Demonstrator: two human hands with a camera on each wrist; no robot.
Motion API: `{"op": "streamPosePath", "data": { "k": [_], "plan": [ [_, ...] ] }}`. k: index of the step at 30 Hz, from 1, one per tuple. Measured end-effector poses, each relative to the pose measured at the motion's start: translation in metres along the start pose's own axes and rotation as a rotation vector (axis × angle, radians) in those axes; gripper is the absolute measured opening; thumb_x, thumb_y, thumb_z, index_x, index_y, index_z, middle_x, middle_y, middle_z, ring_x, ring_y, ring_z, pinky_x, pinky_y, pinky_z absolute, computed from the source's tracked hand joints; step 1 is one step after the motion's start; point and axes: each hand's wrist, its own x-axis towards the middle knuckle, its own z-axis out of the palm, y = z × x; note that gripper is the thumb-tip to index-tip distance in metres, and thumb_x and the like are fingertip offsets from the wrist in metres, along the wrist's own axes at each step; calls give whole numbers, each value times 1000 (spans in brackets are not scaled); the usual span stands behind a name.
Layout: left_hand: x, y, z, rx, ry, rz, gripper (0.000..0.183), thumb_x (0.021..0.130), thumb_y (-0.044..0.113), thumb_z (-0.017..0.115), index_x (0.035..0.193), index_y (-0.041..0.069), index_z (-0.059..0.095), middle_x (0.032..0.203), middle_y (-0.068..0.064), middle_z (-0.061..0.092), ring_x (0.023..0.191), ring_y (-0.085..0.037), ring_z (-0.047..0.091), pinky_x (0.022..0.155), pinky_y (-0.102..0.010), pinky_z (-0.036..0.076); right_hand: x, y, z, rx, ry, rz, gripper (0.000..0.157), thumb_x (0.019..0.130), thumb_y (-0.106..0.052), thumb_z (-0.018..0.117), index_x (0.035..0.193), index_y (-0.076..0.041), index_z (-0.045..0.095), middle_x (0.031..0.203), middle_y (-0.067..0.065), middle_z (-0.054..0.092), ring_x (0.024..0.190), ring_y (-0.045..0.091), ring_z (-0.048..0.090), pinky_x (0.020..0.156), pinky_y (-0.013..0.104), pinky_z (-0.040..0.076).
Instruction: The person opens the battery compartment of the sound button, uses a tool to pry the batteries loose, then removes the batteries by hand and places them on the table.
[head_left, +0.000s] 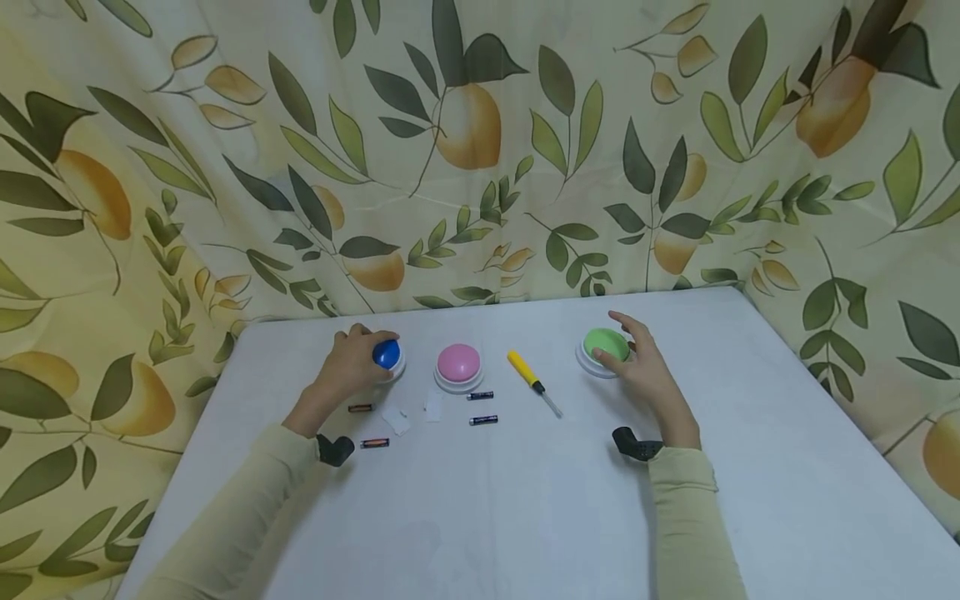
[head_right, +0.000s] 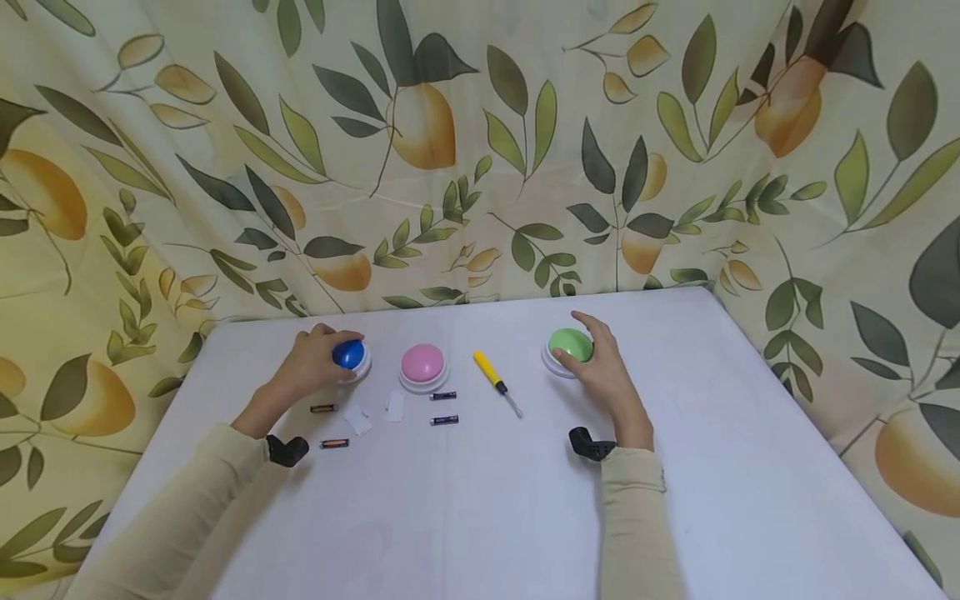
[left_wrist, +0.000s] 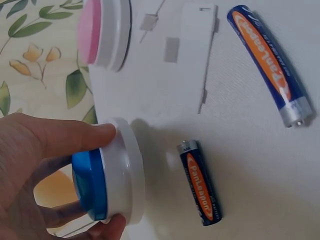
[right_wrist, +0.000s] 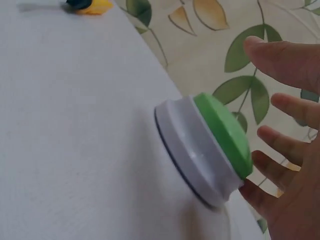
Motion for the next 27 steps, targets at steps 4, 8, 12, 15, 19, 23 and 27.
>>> {"op": "streamPosePath", "data": {
  "k": [4, 8, 12, 15, 19, 23, 27],
  "plan": [
    [0, -4, 3, -5, -6, -14, 66, 86, 23, 82, 148, 19, 59, 143, -29, 50, 128, -52, 47, 98, -67, 54, 0, 6, 4, -3, -21, 47, 88, 98, -31, 72, 167, -17, 20, 172, 24, 15, 159, 49, 14, 127, 67, 16],
    [0, -7, 6, -21, -10, -23, 66, 86, 23, 83, 148, 20, 59, 143, -28, 50, 128, -51, 46, 98, -67, 54, 0, 8, 6, -8, -26, 71, 90, 98, -36, 72, 168, -19, 18, 172, 26, 16, 159, 50, 14, 127, 69, 14],
    [-1, -9, 7, -29, 0, -23, 67, 86, 23, 83, 147, 19, 59, 143, -29, 50, 127, -51, 47, 97, -67, 55, 1, 9, 7, -21, -34, 54, 90, 97, -33, 73, 167, -14, 20, 171, 27, 17, 159, 51, 15, 127, 69, 15],
    [-2, -9, 9, -38, 6, -30, 67, 85, 22, 84, 147, 19, 59, 143, -28, 50, 128, -51, 47, 97, -68, 54, 3, 10, 9, -38, -43, 37, 88, 97, -29, 73, 166, -9, 22, 171, 29, 18, 158, 52, 17, 126, 68, 17],
    [-2, -8, 12, -42, 1, -36, 67, 86, 22, 83, 148, 19, 58, 145, -28, 50, 129, -52, 47, 98, -68, 54, 5, 13, 12, -68, -43, 48, 85, 96, -24, 74, 164, -6, 25, 169, 29, 22, 157, 52, 21, 126, 68, 20],
    [-2, -8, 15, -42, -6, -39, 67, 88, 22, 81, 150, 17, 56, 148, -28, 50, 131, -53, 47, 99, -68, 53, 5, 16, 14, -97, -27, 64, 83, 96, -21, 74, 163, -5, 28, 167, 29, 25, 156, 52, 23, 125, 68, 21],
    [-3, -7, 18, -49, 4, -40, 66, 90, 21, 79, 151, 16, 55, 151, -29, 49, 132, -54, 47, 99, -68, 53, 4, 18, 16, -116, -5, 61, 81, 95, -21, 75, 161, -5, 32, 166, 29, 29, 154, 52, 27, 124, 68, 24]
  ]
}}
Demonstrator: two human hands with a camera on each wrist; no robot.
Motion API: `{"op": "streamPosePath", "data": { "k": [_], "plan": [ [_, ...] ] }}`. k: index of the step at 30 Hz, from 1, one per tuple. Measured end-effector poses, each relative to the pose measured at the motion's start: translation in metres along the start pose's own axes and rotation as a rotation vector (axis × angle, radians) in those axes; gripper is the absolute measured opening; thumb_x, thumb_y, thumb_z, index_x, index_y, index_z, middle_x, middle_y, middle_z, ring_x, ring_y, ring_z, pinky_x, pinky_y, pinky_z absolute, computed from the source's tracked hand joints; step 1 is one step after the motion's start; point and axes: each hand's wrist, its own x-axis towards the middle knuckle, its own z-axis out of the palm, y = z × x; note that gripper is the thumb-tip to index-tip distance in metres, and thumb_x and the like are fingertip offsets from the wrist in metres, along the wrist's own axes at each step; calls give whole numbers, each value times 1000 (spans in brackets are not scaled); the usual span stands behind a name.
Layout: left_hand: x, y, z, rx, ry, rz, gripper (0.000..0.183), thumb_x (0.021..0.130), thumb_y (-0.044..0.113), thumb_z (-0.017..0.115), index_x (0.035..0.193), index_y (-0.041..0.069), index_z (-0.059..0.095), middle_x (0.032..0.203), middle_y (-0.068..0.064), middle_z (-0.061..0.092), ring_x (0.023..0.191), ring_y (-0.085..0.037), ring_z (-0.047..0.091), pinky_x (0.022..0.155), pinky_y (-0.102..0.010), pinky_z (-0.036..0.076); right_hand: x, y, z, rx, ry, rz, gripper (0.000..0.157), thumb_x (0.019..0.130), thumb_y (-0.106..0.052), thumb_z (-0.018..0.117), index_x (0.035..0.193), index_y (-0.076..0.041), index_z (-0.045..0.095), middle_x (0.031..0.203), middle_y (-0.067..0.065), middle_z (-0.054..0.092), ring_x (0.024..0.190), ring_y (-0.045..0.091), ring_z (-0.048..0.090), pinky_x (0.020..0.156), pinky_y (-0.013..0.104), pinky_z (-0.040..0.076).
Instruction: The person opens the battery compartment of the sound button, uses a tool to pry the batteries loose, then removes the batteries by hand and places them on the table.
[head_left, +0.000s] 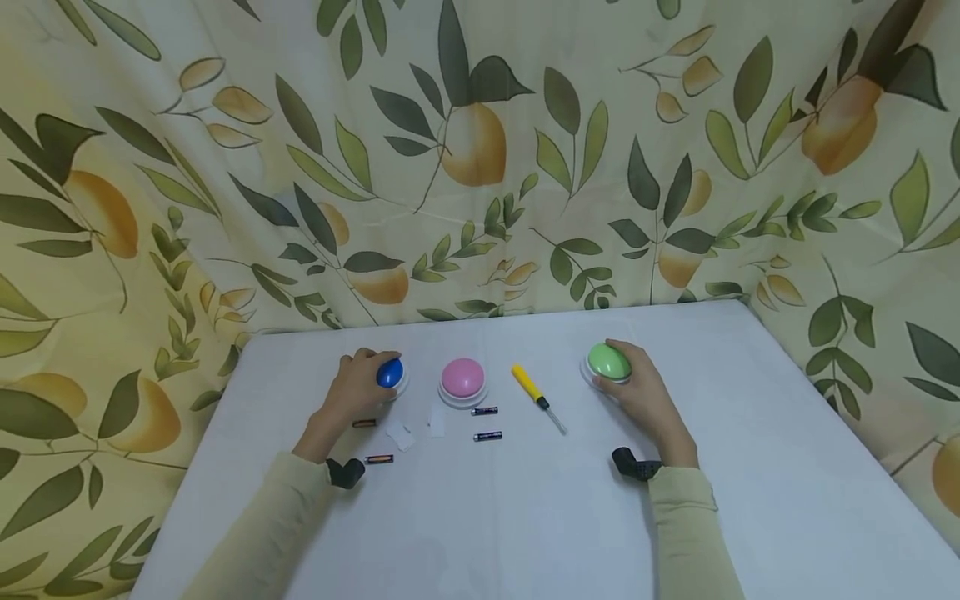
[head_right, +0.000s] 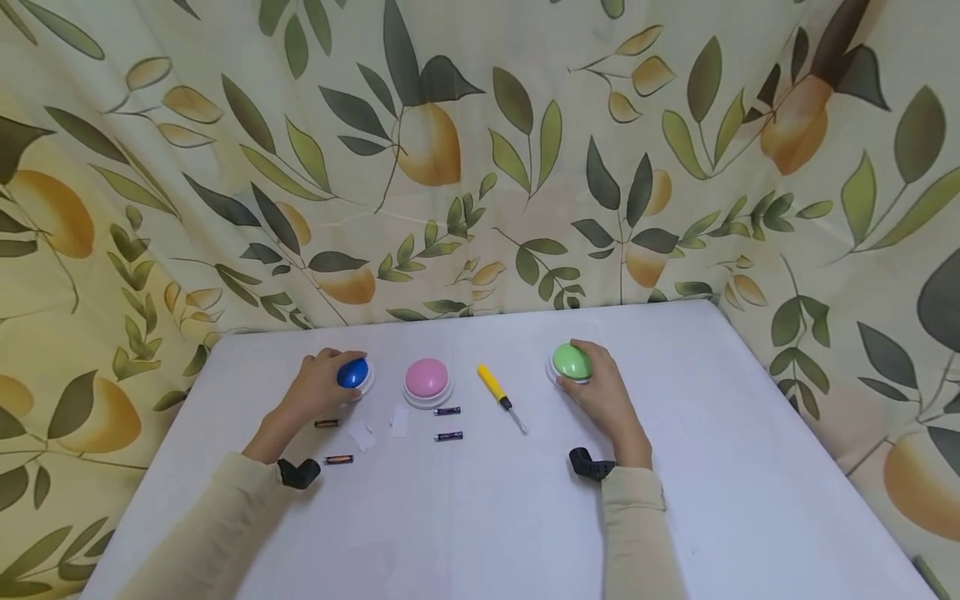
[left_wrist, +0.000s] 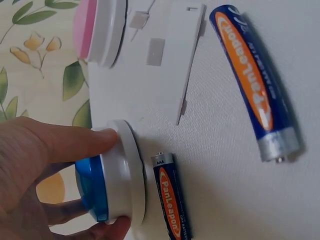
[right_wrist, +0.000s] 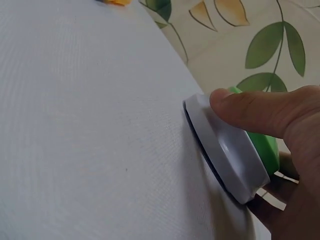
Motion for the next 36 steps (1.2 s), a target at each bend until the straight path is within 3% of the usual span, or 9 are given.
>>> {"op": "streamPosePath", "data": {
  "k": [11, 18, 23, 30, 36],
  "plan": [
    [-14, 15, 0, 60, -13, -14, 62, 99, 27, 67, 156, 16, 47, 159, -33, 36, 140, -58, 40, 99, -72, 51, -2, 4, 1, 22, 34, -9, 77, 94, -23, 77, 159, -7, 38, 165, 26, 33, 154, 50, 29, 124, 67, 27],
    [-21, 34, 1, 126, 140, 53, 57, 100, 25, 65, 153, 11, 49, 153, -32, 45, 136, -56, 47, 94, -64, 57, -2, -2, -3, 96, -7, 15, 81, 96, -42, 75, 161, -12, 36, 168, 23, 31, 156, 49, 26, 125, 67, 24],
    [-31, 53, 7, 102, 248, 138, 51, 100, 22, 67, 149, 11, 54, 148, -25, 52, 132, -51, 52, 92, -59, 59, -1, -7, 0, 154, -35, -16, 78, 98, -48, 70, 160, -14, 39, 166, 22, 35, 153, 47, 32, 123, 66, 28],
    [-43, 84, 19, 49, 254, 164, 50, 100, 23, 69, 149, 19, 55, 149, -15, 56, 138, -40, 53, 100, -54, 58, 1, -13, 8, 225, -73, -56, 66, 102, -45, 66, 157, -16, 44, 167, 18, 36, 152, 50, 36, 121, 68, 31],
    [-48, 100, 27, -31, 289, 232, 49, 98, 21, 73, 145, 22, 59, 145, -10, 60, 136, -34, 56, 101, -50, 59, 2, -19, 11, 257, -99, -57, 63, 104, -48, 61, 156, -18, 46, 166, 17, 37, 149, 48, 41, 121, 67, 31]
  ]
}}
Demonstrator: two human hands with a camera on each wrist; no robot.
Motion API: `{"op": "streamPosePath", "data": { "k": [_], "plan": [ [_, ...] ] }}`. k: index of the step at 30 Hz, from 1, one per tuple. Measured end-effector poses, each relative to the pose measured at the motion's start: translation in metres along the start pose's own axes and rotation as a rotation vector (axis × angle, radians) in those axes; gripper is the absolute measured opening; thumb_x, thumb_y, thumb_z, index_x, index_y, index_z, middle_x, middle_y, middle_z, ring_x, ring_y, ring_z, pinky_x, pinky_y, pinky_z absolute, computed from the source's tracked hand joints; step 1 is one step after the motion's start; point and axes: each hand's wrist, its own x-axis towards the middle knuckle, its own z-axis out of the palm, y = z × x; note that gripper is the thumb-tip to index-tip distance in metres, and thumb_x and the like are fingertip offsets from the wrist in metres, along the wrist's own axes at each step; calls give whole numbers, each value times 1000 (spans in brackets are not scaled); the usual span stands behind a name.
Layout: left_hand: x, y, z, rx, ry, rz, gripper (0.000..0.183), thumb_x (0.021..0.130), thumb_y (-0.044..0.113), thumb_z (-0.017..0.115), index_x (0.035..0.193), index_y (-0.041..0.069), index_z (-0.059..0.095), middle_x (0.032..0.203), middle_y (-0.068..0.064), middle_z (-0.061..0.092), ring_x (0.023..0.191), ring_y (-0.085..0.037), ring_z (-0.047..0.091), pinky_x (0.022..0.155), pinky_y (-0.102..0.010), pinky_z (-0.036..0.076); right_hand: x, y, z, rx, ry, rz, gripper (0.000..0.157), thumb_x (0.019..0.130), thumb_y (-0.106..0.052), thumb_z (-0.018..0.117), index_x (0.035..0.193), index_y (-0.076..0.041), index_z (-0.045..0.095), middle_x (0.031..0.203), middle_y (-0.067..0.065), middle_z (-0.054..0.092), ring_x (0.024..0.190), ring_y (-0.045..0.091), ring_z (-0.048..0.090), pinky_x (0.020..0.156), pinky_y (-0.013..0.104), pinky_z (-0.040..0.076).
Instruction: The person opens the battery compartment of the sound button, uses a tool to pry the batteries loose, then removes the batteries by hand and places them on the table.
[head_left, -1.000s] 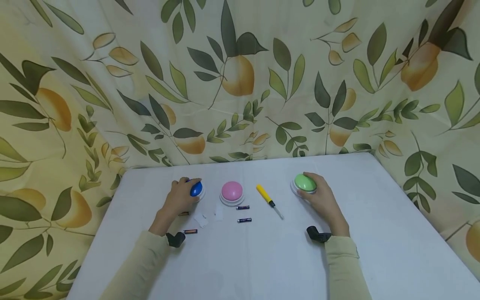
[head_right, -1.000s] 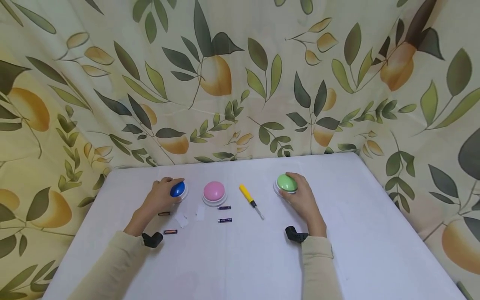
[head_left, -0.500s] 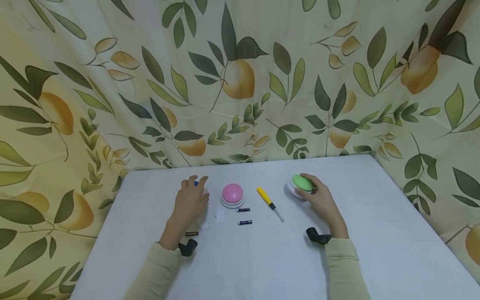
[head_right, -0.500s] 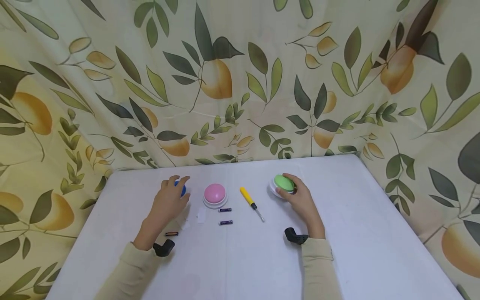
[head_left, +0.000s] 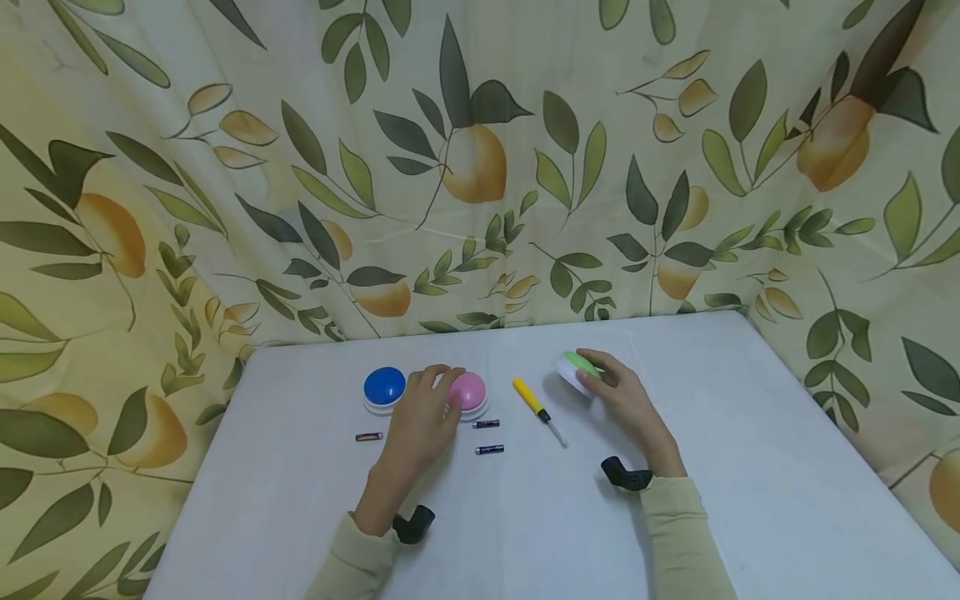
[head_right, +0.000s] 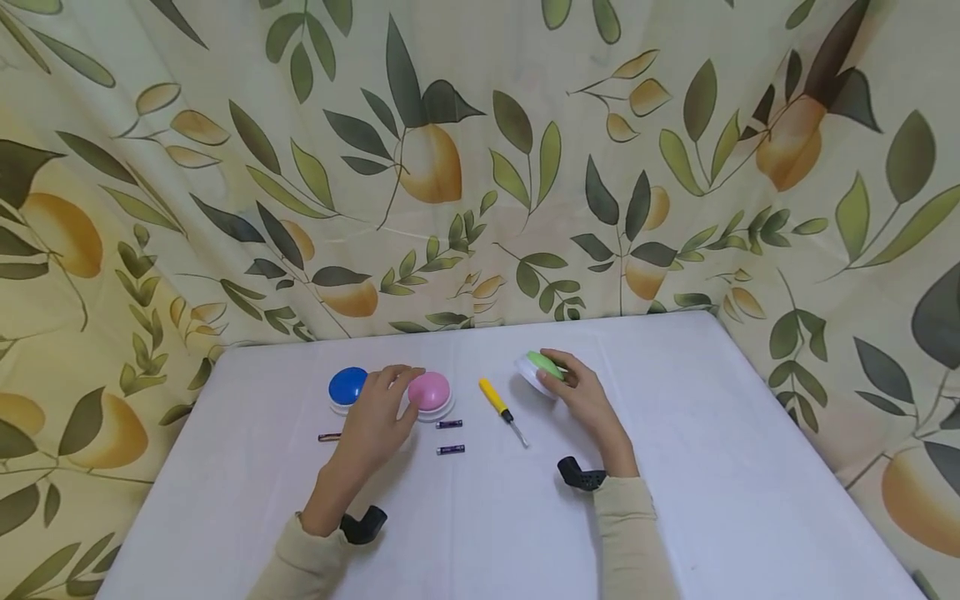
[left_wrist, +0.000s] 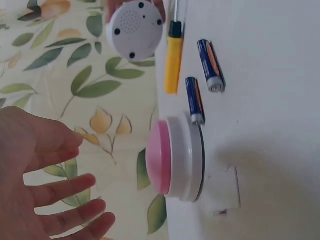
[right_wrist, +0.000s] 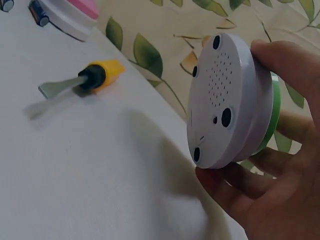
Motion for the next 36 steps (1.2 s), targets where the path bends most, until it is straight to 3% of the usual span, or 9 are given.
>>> {"op": "streamPosePath", "data": {
  "k": [9, 14, 22, 29, 32, 36],
  "plan": [
    [-7, 9, 2, -41, 35, 51, 46, 98, 19, 74, 141, 25, 61, 142, -2, 62, 133, -26, 58, 103, -41, 58, -1, -10, 16, 77, -68, -12, 55, 106, -46, 57, 154, -18, 50, 165, 16, 39, 144, 41, 45, 112, 53, 40],
    [-6, 15, 5, -30, -2, 88, 45, 99, 24, 72, 142, 27, 60, 144, 1, 61, 135, -22, 56, 103, -38, 58, -4, -17, 25, 138, -146, -6, 55, 109, -46, 51, 155, -16, 48, 164, 16, 40, 143, 37, 43, 114, 50, 41],
    [-6, 21, 8, -25, -61, 144, 42, 100, 25, 70, 142, 26, 61, 144, 1, 60, 139, -22, 55, 107, -39, 56, -9, -29, 31, 256, -242, 9, 61, 111, -49, 41, 157, -8, 43, 155, 20, 47, 138, 31, 52, 118, 49, 43],
    [-4, 22, 9, 10, -60, 200, 49, 101, 28, 69, 148, 25, 55, 144, 1, 60, 140, -21, 54, 111, -39, 53, -12, -41, 37, 301, -336, -31, 62, 113, -48, 34, 156, -5, 42, 152, 20, 52, 130, 17, 58, 116, 43, 47],
    [-3, 21, 9, -7, -61, 206, 49, 102, 29, 69, 149, 24, 54, 144, 1, 61, 140, -21, 54, 111, -39, 53, -13, -45, 43, 342, -364, -41, 64, 113, -49, 31, 157, -3, 41, 153, 22, 51, 137, 24, 56, 120, 50, 42],
    [-2, 21, 8, -54, -73, 187, 49, 102, 28, 69, 148, 22, 55, 143, 0, 62, 139, -22, 55, 112, -40, 52, -15, -48, 49, 413, -384, -11, 68, 113, -52, 31, 159, -2, 36, 160, 23, 42, 152, 40, 39, 126, 57, 28]
  ]
}}
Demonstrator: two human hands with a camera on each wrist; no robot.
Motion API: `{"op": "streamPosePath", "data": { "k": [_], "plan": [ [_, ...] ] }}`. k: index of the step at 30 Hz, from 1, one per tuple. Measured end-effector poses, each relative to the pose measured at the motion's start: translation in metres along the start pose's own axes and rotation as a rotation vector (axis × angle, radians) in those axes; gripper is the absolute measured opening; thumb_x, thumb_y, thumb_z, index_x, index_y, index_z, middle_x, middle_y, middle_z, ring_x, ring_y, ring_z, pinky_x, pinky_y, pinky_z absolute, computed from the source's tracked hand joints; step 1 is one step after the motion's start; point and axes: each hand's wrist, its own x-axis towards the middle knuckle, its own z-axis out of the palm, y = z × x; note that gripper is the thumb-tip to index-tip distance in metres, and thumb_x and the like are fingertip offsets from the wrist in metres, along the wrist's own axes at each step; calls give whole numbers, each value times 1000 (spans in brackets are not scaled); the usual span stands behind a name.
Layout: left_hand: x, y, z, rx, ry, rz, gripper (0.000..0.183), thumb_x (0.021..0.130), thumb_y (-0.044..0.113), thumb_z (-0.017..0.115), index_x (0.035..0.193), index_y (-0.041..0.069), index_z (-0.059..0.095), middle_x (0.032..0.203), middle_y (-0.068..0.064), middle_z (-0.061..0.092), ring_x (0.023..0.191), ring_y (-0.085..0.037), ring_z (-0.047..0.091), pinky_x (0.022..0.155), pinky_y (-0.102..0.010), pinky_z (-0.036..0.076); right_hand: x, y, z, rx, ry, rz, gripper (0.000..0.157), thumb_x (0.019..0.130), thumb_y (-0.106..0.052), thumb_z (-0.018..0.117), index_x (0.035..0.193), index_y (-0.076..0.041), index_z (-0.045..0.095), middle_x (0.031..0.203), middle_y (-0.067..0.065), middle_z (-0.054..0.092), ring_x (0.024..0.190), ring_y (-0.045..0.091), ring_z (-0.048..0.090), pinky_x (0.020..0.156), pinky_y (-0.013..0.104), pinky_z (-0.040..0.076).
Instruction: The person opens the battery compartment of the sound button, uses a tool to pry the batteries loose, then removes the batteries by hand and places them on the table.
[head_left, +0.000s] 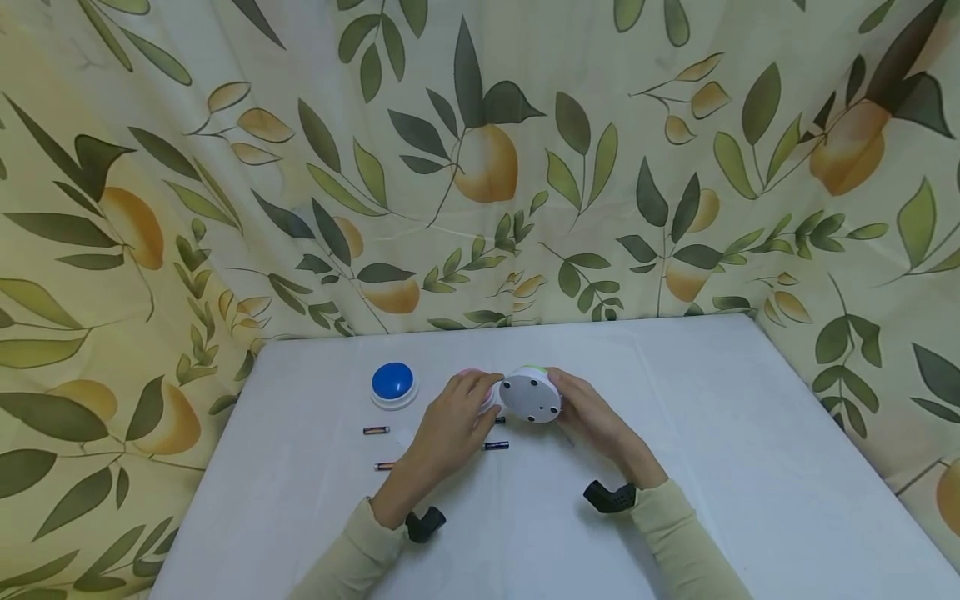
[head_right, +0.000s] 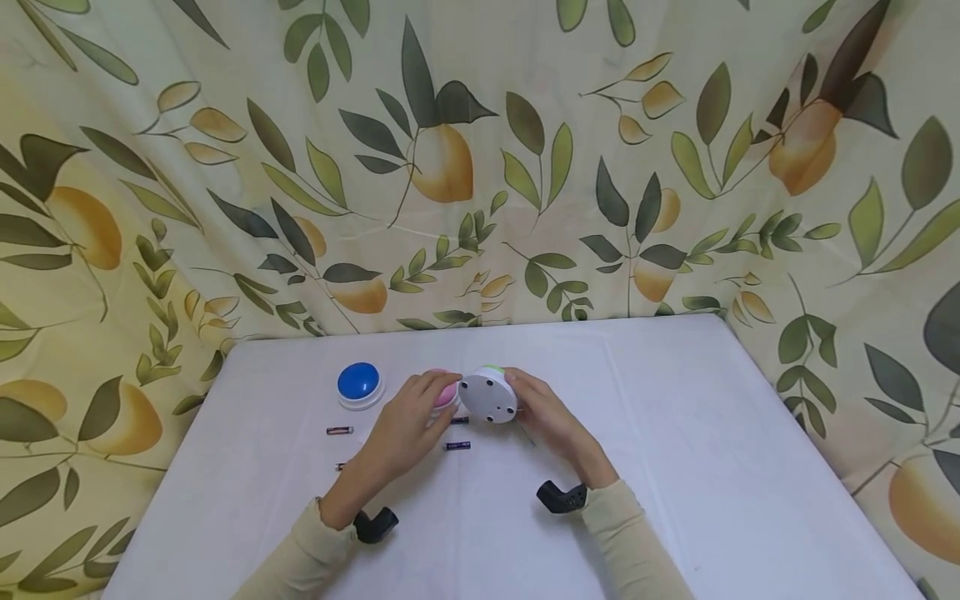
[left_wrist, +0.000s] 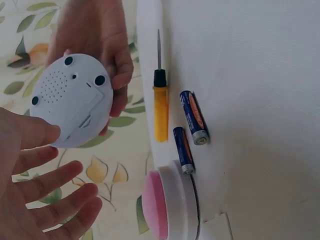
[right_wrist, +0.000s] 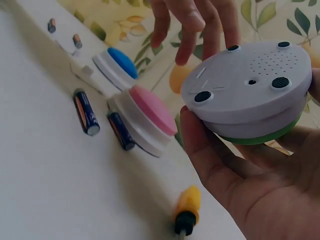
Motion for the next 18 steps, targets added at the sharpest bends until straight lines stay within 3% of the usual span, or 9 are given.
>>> {"op": "streamPosePath", "data": {
  "k": [2, 5, 8, 13, 18],
  "plan": [
    [1, 1, -1, -29, -6, -21, 49, 102, 28, 69, 148, 22, 55, 141, 0, 64, 138, -21, 56, 111, -40, 53, 0, 0, 2, 46, -4, 15, 71, 112, -53, 31, 160, -1, 33, 163, 24, 38, 156, 42, 31, 127, 56, 23],
    [2, 3, -2, -66, -11, -48, 47, 103, 30, 67, 148, 22, 55, 137, 0, 66, 136, -20, 57, 110, -40, 54, 0, -1, 4, 93, -20, 25, 73, 112, -54, 30, 161, 1, 29, 164, 26, 35, 156, 41, 31, 128, 56, 22],
    [2, 4, -2, -119, 3, -79, 44, 103, 31, 67, 145, 22, 57, 134, 1, 68, 133, -19, 59, 107, -38, 56, -2, -3, 7, 110, -38, 36, 76, 112, -57, 27, 162, 0, 28, 162, 26, 36, 150, 35, 40, 126, 54, 30],
    [4, 5, -3, -261, 80, -123, 36, 102, 29, 68, 137, 21, 64, 119, 2, 71, 111, -15, 66, 90, -28, 61, -3, -6, 14, 176, -81, 30, 79, 110, -61, 26, 161, 0, 27, 158, 22, 38, 140, 22, 49, 116, 38, 47],
    [6, 3, -5, -407, 133, -136, 31, 100, 23, 72, 130, 19, 67, 107, 2, 70, 96, -11, 64, 81, -22, 59, -3, -8, 20, 258, -112, 20, 77, 111, -58, 27, 161, 1, 25, 150, 11, 43, 135, 16, 53, 108, 33, 53]
  ]
}}
